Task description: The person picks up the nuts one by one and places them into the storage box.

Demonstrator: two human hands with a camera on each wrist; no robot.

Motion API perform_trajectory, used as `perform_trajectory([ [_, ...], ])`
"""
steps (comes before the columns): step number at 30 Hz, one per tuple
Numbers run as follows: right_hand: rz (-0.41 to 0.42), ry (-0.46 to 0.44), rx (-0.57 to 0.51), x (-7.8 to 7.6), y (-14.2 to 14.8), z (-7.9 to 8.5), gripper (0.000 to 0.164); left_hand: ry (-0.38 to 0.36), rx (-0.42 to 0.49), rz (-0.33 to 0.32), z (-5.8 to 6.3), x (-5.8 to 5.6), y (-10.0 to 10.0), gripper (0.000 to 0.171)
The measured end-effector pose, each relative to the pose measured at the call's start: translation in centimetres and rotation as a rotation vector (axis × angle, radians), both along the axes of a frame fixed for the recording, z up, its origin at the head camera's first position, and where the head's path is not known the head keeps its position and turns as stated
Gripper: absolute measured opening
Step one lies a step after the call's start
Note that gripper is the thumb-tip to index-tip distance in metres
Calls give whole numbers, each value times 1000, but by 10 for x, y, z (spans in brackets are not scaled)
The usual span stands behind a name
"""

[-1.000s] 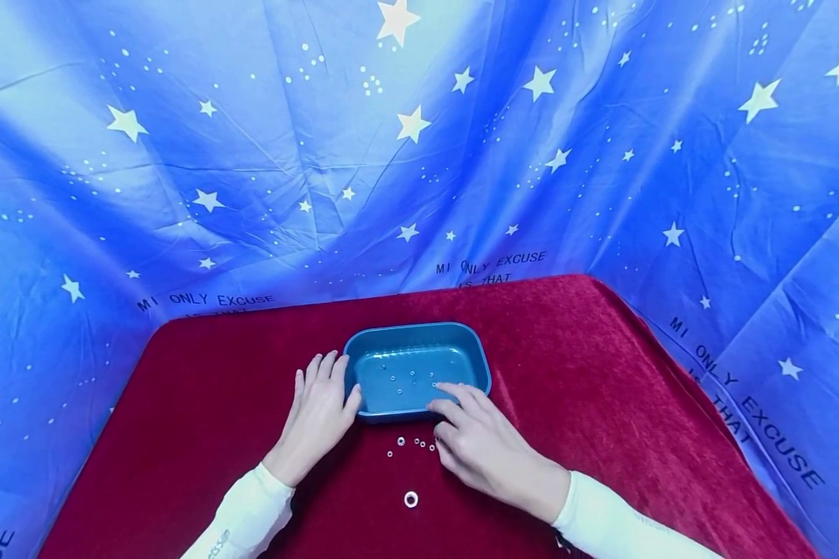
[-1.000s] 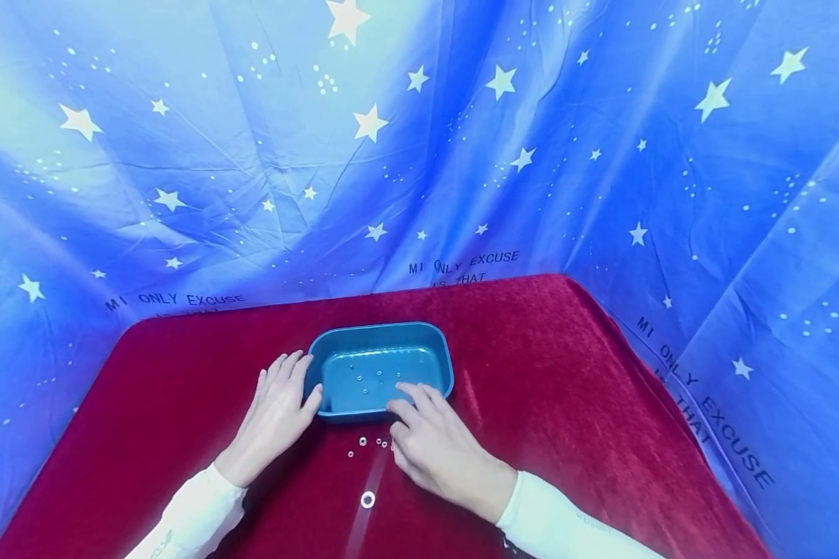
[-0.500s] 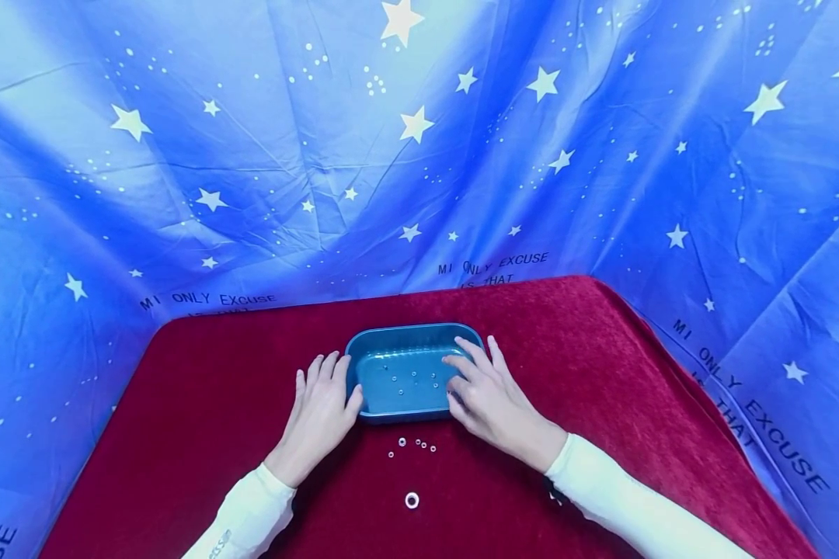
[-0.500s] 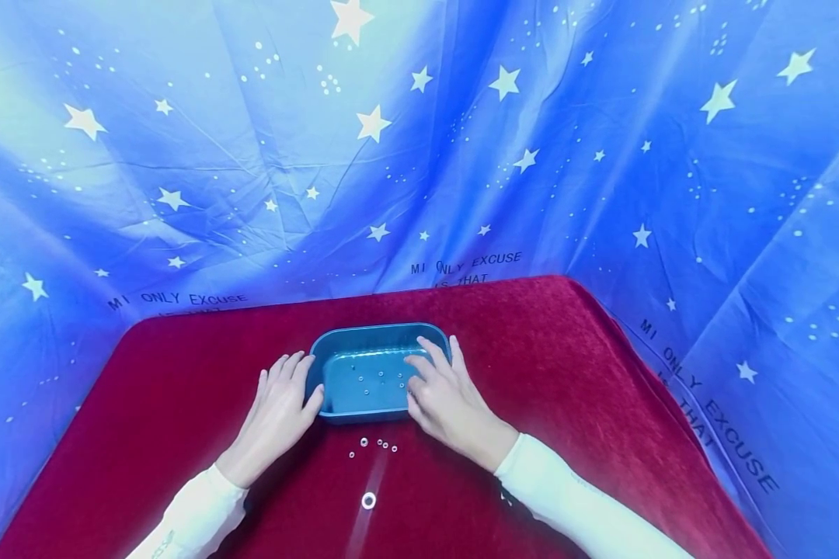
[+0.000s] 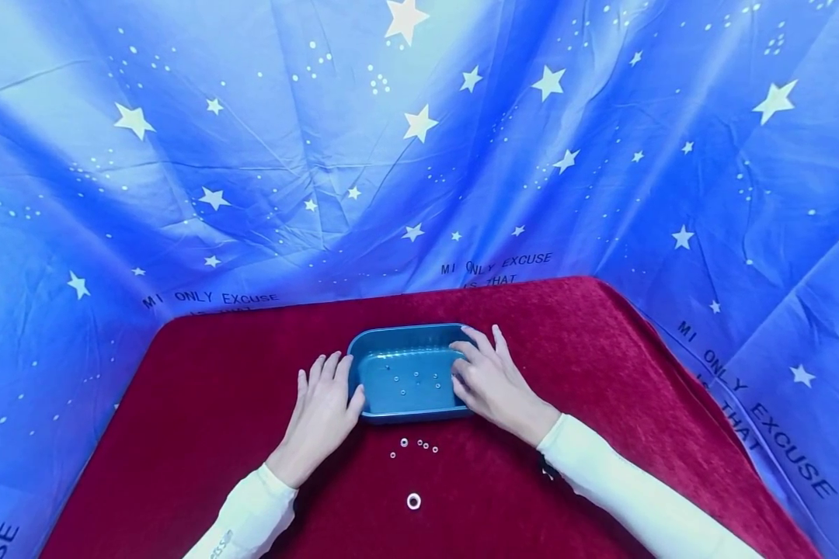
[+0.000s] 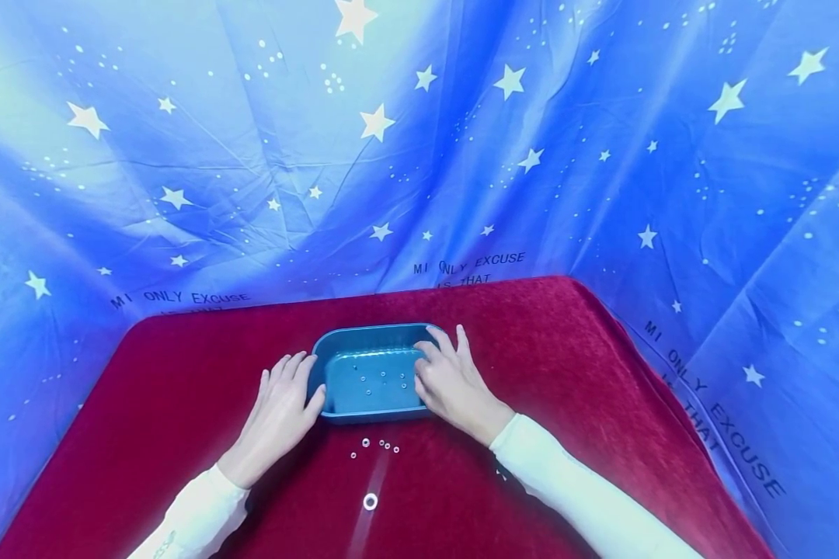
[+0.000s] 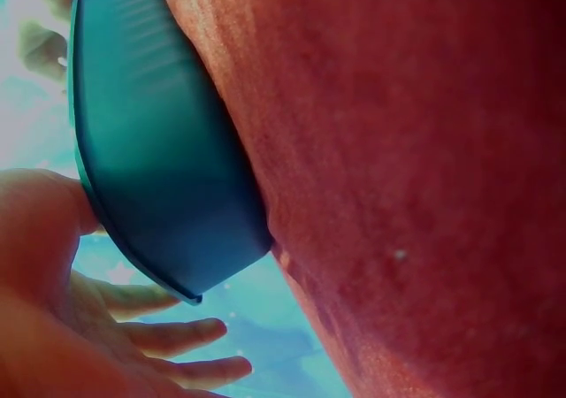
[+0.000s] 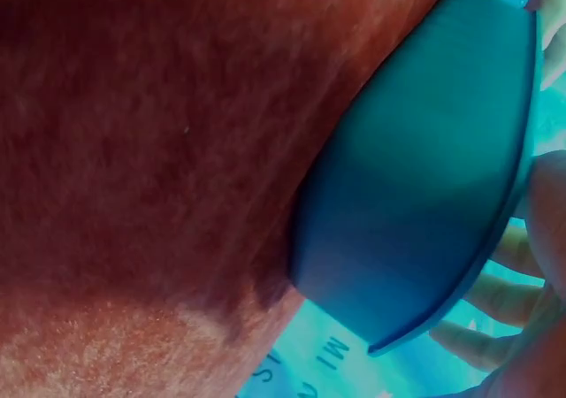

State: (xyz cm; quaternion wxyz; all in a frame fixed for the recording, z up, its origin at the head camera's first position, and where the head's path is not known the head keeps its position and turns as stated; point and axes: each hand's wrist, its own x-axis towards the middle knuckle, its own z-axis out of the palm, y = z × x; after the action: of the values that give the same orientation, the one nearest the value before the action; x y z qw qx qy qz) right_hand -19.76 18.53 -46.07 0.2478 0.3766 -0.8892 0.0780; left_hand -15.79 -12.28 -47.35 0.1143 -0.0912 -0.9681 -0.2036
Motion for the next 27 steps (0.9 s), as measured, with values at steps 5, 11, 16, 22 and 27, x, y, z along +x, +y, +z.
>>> perform_trajectory([
  [5, -22, -13, -4, -8, 0, -3, 5, -9, 6, 0, 0, -1, 1, 62],
  [11, -38, -36, 15, -15, -3, -3, 5, -7, 6, 3, -1, -1, 0, 63],
  [16, -36, -73, 36, -19, -5, 0, 4, -8, -1, 4, -1, -1, 0, 63],
  [22, -39, -84, 86, -26, -8, 0, 4, 8, -13, 0, -1, -1, 0, 63],
  [27, -46, -105, 131, -31, -13, -1, 5, 4, -12, 1, -1, -1, 0, 63],
])
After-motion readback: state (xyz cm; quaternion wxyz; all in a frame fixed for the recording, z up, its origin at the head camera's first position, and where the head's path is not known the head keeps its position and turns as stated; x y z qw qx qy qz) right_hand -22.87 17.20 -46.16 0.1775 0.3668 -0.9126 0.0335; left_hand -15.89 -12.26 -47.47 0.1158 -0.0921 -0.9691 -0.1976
